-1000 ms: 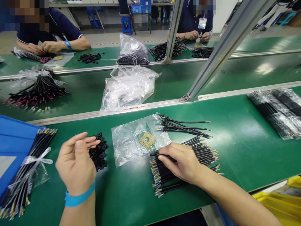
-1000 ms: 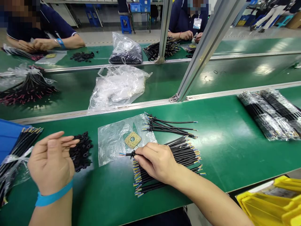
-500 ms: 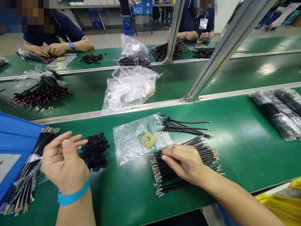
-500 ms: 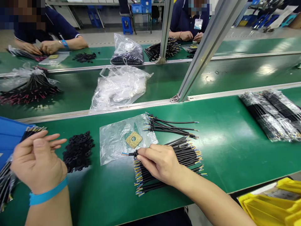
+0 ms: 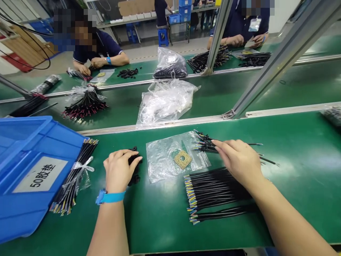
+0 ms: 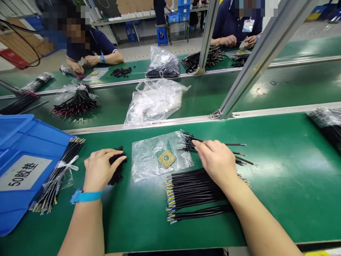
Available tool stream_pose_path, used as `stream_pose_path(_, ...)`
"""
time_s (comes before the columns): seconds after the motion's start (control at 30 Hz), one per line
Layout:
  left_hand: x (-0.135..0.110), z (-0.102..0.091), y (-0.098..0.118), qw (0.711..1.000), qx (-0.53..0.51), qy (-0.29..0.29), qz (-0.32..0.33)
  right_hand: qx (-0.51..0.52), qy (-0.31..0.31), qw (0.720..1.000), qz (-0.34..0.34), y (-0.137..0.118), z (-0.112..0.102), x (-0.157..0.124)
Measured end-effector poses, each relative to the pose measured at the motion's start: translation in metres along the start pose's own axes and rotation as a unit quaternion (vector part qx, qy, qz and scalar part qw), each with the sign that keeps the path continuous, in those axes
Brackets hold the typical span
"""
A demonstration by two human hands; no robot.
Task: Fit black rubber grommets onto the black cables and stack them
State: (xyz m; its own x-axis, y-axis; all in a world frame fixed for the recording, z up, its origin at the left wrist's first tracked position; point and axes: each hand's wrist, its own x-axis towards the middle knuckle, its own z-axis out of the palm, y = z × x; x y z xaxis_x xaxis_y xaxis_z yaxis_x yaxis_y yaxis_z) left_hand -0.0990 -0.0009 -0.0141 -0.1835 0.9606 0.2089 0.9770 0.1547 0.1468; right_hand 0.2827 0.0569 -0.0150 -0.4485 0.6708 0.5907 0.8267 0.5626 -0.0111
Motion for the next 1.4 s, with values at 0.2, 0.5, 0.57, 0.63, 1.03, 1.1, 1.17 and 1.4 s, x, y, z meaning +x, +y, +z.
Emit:
stream_pose_path(0.2,-0.002,0.004,-0.006,0.996,0.068,-0.036,0.036,0.173,-0.129,0.976,-0.015,-0.007,-0.005,-0.002)
stream_pose_path(0.5,-0.005,0.007,-0.002,0.996,-0.002,-0.050,0.077,0.312,-0.329,0.890,-0.053,-0.030,-0.015,-0.005)
stream_pose_path(0.57,-0.005,0.005,0.003,0.994,-0.049,-0.056,0.083,0.314,-0.332,0.888,-0.053,-0.032,-0.016,-0.004)
stream_pose_path(0.63,-0.005,0.002,0.010,0.987,-0.109,-0.070,0.091,0.313,-0.331,0.889,-0.042,-0.034,-0.018,-0.002)
stream_pose_path(1.03,-0.003,0.010,0.001,0.994,-0.017,-0.067,0.084,0.230,-0.171,0.958,0.007,-0.035,0.019,-0.012)
stream_pose_path(1.1,-0.004,0.014,-0.001,0.992,0.004,-0.076,0.105,0.207,-0.182,0.961,-0.003,-0.036,0.022,-0.014)
stream_pose_path(1.17,-0.005,0.015,0.000,0.990,-0.002,-0.070,0.120,0.184,-0.193,0.964,-0.008,-0.037,0.023,-0.015)
stream_pose_path(1.4,-0.012,0.006,0.027,0.975,-0.211,-0.022,0.064,0.105,-0.234,0.967,-0.009,-0.039,0.021,-0.016)
